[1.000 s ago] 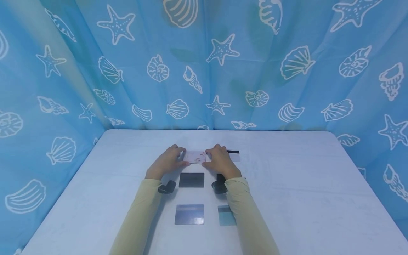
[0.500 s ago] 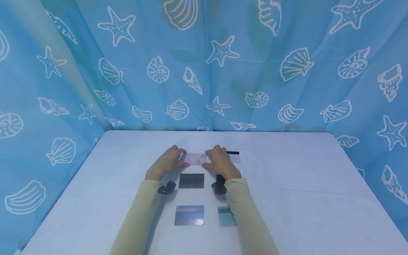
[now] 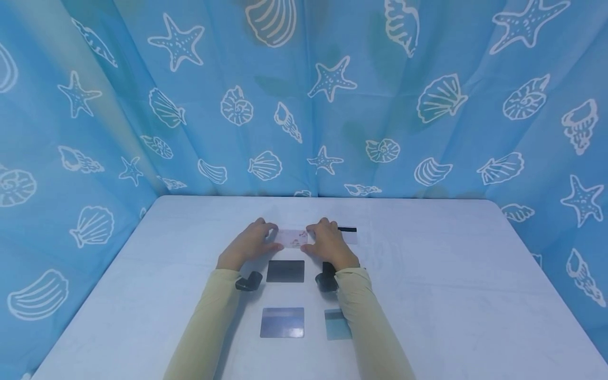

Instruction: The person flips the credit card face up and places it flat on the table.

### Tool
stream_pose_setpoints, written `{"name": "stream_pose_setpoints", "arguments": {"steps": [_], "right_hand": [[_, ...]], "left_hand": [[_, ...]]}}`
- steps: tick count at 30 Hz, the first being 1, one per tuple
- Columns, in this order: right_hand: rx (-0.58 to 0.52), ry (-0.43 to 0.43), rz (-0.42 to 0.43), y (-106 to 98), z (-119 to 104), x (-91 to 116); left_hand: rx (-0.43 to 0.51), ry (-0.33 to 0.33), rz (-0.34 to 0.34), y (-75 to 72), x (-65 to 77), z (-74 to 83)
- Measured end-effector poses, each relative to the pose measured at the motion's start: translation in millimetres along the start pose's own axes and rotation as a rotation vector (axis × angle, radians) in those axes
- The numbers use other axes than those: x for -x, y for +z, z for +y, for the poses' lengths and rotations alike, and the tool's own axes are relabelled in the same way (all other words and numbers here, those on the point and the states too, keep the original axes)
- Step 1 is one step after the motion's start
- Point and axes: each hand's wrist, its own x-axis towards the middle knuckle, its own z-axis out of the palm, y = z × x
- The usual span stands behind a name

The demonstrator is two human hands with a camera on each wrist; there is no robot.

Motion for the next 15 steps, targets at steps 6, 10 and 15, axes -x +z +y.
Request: {"name": "stream_pose_setpoints", "arguments": {"steps": [6,10,15], "right_hand": [[-0.024,-0.01,-0.006,-2.6,-1.3,0.1],[-0.04,-0.003,-0.002,-8.2,0.1,1.2],[-0.073,-0.016,0.024,-18.1,4.6,4.5]], "left_hand": [[0.011,0.016,0.005,-4.3,1.0,-1.7],[0.033,0.055,0.035,-4.4,-1.0,-3.9],[0.073,0.097,0.109,-3.8,-2.7,-4.6]]}}
